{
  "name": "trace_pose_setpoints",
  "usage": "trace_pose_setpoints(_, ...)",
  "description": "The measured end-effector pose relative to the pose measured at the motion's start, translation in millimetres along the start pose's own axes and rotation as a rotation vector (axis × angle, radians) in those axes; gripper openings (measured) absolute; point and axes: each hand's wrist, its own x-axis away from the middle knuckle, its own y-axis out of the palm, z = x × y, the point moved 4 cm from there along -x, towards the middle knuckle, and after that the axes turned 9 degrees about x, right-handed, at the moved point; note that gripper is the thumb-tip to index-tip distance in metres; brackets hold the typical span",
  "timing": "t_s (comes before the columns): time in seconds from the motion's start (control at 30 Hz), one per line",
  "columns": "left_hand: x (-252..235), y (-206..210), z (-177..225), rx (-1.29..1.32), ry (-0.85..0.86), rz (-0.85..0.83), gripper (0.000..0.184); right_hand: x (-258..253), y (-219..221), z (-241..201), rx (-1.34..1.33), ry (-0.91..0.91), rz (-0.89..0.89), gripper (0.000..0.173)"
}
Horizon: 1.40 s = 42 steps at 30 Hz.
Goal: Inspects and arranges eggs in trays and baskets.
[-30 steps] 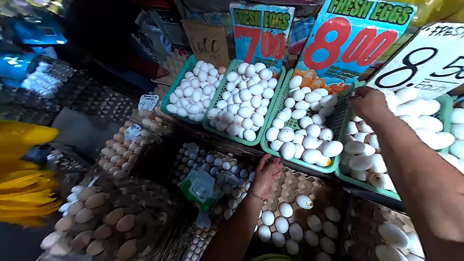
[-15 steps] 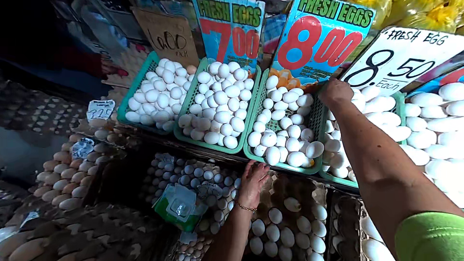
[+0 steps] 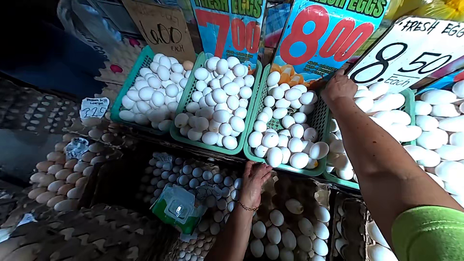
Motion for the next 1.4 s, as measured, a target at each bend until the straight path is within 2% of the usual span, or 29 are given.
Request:
trace_pose_setpoints(0.4,4.0,5.1,2.6,0.033,-0.017,0.030,0.022,-17.5,-7.7,7.5,-0.237,0.153,-0.067,0.069)
trace_pose_setpoints(0.8,3.1,5.1,2.2,0.040,-0.004,0.000,0.027,-17.7,-10.2,8.2,-0.222,0.061,-0.052,0.069)
trace_pose_setpoints(1.4,2.1,4.6,-0.1,0.041,0.020,0.003,0.026,-21.2,-11.4,8.7,-0.199,0.073,-0.066,0.066)
